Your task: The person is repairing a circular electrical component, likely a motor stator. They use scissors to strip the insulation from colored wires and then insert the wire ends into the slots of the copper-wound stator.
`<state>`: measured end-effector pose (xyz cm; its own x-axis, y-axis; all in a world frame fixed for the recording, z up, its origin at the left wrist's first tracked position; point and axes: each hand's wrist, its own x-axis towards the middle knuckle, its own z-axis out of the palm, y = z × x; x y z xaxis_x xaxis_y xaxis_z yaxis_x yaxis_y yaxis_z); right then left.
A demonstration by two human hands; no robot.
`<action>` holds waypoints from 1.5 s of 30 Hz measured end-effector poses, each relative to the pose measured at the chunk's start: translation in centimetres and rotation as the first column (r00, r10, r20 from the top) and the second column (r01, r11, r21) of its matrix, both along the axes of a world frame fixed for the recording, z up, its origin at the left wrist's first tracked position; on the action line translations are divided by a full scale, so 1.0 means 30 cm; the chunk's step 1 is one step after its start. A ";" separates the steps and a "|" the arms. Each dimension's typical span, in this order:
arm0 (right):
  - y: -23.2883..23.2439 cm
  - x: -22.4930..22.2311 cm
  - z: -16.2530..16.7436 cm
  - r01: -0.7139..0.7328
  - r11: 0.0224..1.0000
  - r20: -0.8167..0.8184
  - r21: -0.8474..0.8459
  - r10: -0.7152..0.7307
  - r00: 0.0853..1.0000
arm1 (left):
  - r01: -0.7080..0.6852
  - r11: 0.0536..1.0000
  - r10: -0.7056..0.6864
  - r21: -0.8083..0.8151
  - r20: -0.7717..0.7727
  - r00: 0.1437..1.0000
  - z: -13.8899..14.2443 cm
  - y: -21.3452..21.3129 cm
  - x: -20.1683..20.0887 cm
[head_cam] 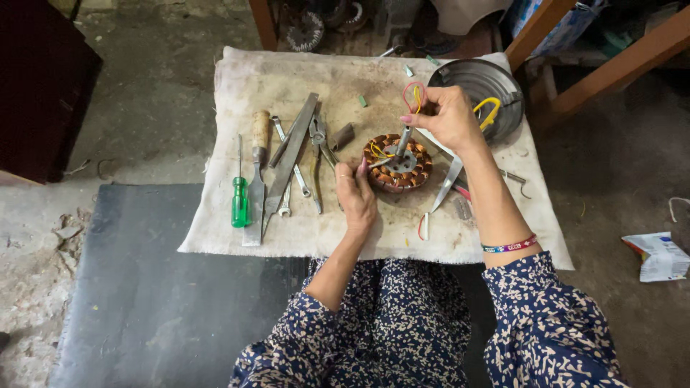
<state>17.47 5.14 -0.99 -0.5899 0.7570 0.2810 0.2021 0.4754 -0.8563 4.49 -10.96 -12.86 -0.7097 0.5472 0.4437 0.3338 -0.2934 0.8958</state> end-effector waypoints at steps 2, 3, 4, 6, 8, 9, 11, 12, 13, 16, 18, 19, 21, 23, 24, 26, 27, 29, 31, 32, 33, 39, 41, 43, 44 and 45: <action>0.004 -0.006 0.009 0.048 0.999 0.052 0.023 -0.050 0.997 | 0.000 0.999 0.001 0.043 -0.024 1.000 -0.001 0.002 -0.004; 0.005 -0.007 0.010 0.053 0.998 0.041 0.031 -0.055 0.998 | 0.002 0.998 0.000 0.063 -0.033 0.999 -0.004 0.002 -0.002; 0.004 -0.009 0.006 0.058 0.998 0.031 0.039 -0.059 0.998 | -0.002 0.998 0.004 0.061 -0.032 0.999 -0.006 0.001 0.000; 0.012 -0.016 -0.004 0.078 0.993 0.044 0.086 -0.082 0.996 | -0.009 0.998 0.010 0.060 -0.029 1.000 -0.010 0.003 0.004; 0.019 -0.028 -0.025 0.111 0.981 0.091 0.160 -0.127 0.988 | -0.002 0.997 0.002 0.078 0.001 1.000 -0.013 0.006 0.007; 0.025 -0.031 -0.033 0.108 0.988 0.073 0.107 -0.116 0.991 | 0.003 0.996 -0.004 0.086 0.015 1.000 -0.015 0.007 0.008; 0.038 -0.044 -0.046 0.094 0.996 0.031 -0.001 -0.094 0.995 | 0.022 0.995 -0.030 0.095 0.083 0.996 -0.015 0.010 0.013; 0.040 -0.046 -0.050 0.049 0.998 -0.028 -0.047 -0.050 0.998 | 0.029 0.994 -0.041 0.102 0.115 0.992 -0.014 0.012 0.014; 0.039 -0.045 -0.053 0.002 0.996 -0.087 -0.091 -0.010 0.996 | 0.018 0.997 -0.026 0.078 0.108 0.994 -0.014 0.012 0.015; 0.025 -0.037 -0.046 -0.030 0.993 -0.104 -0.110 0.018 0.994 | -0.023 0.999 0.020 0.049 0.054 0.998 -0.009 0.008 0.019; 0.012 -0.036 -0.032 -0.013 0.996 -0.065 -0.089 0.007 0.998 | -0.055 0.994 0.059 0.093 -0.034 0.998 -0.005 0.005 0.017; 0.009 -0.035 -0.022 -0.002 0.997 -0.046 -0.078 -0.001 0.999 | -0.041 0.996 0.044 0.085 -0.031 0.999 -0.002 0.003 0.017; 0.005 -0.027 0.001 0.036 0.999 0.019 0.022 -0.037 0.999 | -0.012 0.997 0.014 0.071 -0.025 1.000 0.001 -0.004 0.015; 0.010 -0.031 0.016 0.072 0.977 0.101 0.198 -0.094 0.990 | -0.026 0.996 0.030 0.087 -0.055 0.998 0.005 -0.002 0.013; 0.011 -0.035 0.018 0.064 0.984 0.087 0.163 -0.079 0.993 | -0.034 0.995 0.040 0.092 -0.069 0.997 0.004 -0.002 0.013; 0.017 -0.041 0.018 0.045 0.994 0.059 0.095 -0.051 0.997 | -0.048 0.996 0.055 0.069 -0.097 0.994 0.002 -0.001 0.011; 0.019 -0.043 0.017 0.067 0.990 0.071 0.120 -0.076 0.995 | -0.055 0.997 0.061 0.058 -0.110 0.992 0.001 0.000 0.010; 0.019 -0.042 0.017 0.114 0.979 0.098 0.170 -0.132 0.986 | -0.036 0.996 0.041 0.078 -0.066 0.997 -0.002 0.001 0.009; 0.003 -0.049 0.022 0.068 0.988 0.006 0.141 -0.069 0.998 | -0.014 0.997 0.016 0.080 -0.026 1.000 -0.003 -0.002 0.015; -0.006 -0.055 0.033 0.041 0.991 -0.041 0.131 -0.036 0.999 | -0.007 0.997 0.008 0.074 -0.010 1.000 -0.002 -0.002 0.016; -0.020 -0.060 0.049 0.093 0.987 0.024 0.132 -0.097 0.995 | -0.003 0.998 0.003 0.069 0.004 1.000 0.001 -0.001 0.014; -0.284 -0.033 0.088 0.426 0.745 -0.194 0.513 -0.383 0.903 | -0.022 0.999 0.022 0.042 -0.013 1.000 0.005 -0.003 0.014; -0.383 -0.024 0.069 0.334 0.663 -0.194 0.670 -0.277 0.941 | -0.023 0.999 0.024 0.026 -0.011 1.000 -0.001 0.000 0.011; -0.435 -0.057 0.036 0.167 0.673 -0.002 0.720 -0.239 0.971 | 0.008 1.000 -0.009 0.017 0.039 0.999 -0.009 0.004 0.016; -0.444 -0.070 0.023 0.129 0.690 0.053 0.712 -0.236 0.970 | 0.034 0.999 -0.035 0.017 0.087 0.996 -0.012 0.007 0.018; -0.445 -0.088 0.010 0.091 0.704 0.104 0.704 -0.229 0.968 | 0.055 0.998 -0.057 0.021 0.132 0.990 -0.014 0.012 0.016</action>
